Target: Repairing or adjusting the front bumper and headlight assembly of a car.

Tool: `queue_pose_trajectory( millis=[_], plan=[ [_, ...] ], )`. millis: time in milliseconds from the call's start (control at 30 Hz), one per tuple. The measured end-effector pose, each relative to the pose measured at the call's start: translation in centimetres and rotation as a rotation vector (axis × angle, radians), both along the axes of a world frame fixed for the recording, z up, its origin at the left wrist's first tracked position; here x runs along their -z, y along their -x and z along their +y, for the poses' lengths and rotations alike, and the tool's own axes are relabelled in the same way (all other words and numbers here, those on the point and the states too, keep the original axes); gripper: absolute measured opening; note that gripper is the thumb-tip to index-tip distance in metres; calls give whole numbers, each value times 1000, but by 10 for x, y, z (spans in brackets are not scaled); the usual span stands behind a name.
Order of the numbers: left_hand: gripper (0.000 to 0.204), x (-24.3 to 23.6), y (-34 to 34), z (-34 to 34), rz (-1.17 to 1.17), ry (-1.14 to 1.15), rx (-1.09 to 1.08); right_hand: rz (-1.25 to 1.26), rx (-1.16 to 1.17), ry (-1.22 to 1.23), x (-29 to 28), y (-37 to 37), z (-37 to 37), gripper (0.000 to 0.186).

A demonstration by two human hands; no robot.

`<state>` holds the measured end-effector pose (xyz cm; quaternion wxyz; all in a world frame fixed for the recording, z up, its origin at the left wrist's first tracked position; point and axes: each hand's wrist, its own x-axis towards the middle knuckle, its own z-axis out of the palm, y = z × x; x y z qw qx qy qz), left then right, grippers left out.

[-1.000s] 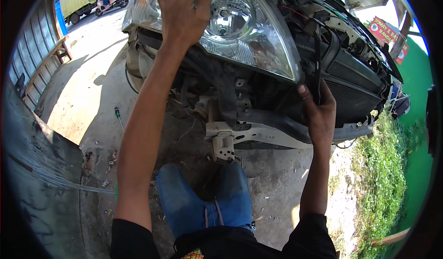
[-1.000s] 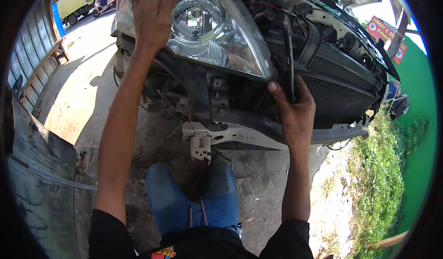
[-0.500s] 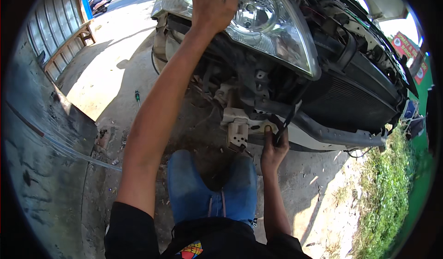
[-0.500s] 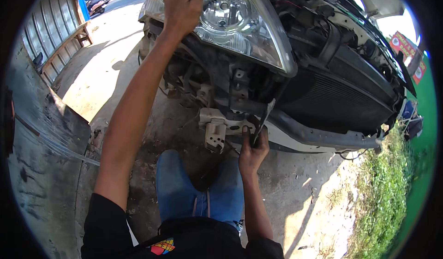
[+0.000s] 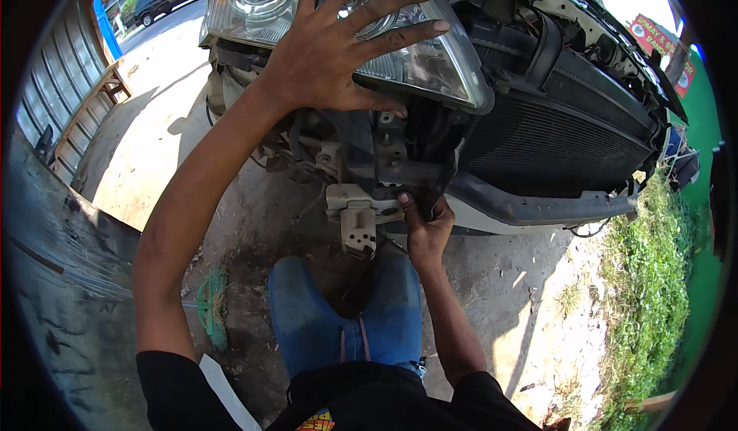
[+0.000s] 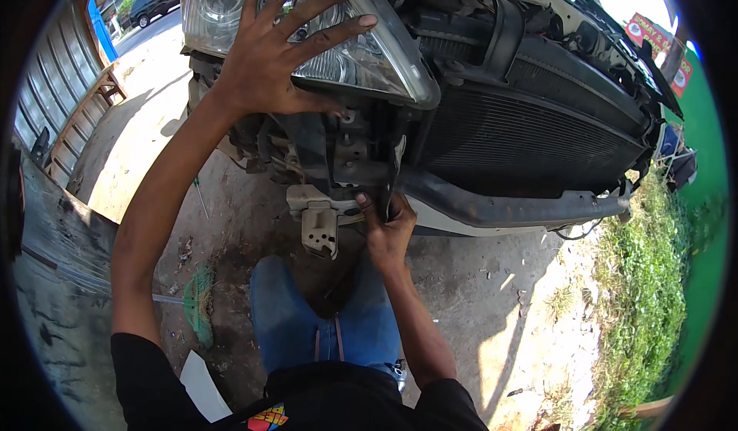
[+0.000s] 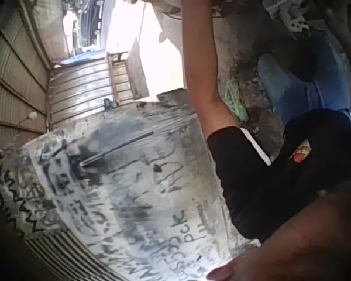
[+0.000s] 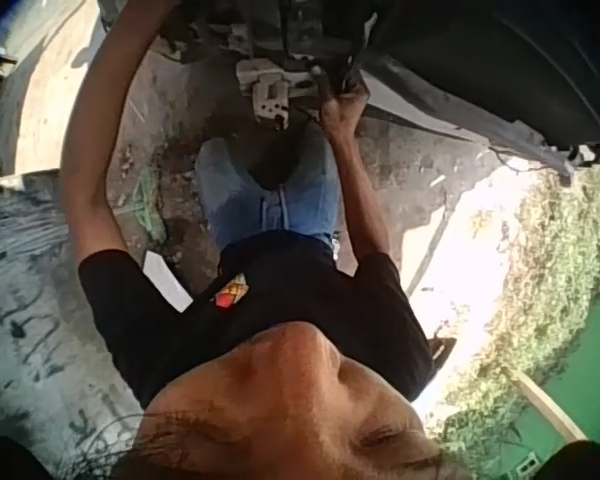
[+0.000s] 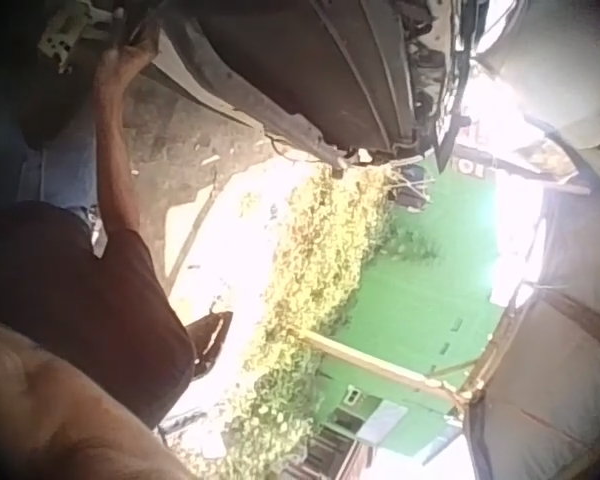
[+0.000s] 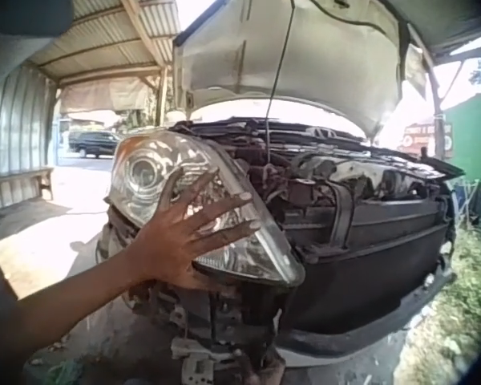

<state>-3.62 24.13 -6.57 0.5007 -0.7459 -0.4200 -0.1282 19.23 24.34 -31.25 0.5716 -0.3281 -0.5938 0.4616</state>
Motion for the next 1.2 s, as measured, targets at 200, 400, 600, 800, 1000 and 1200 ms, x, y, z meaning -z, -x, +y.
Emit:
queue_pose_trajectory(
  millis=[200, 400, 600, 800, 1000, 1200],
  plan=[
    [91, -3, 17, 15, -38, 77, 75, -42, 12, 14, 0, -2, 0, 24],
    [84, -6, 22, 30, 153, -187, 227, -55, -20, 114, -5, -2, -3, 27],
    [91, -4, 0, 13, -40, -77, 262, -208, 8, 18, -14, -14, -2, 28],
    [88, -4, -4, 9, -65, -40, 228, -209, -6, -102, -9, -16, -3, 28],
    [90, -5, 0, 4, -45, 28, 126, -192, -6, -180, -5, -16, 1, 26],
    [77, -5, -8, -9, -110, 150, -1, -119, 4, -239, 9, -11, 3, 23]
  ],
)
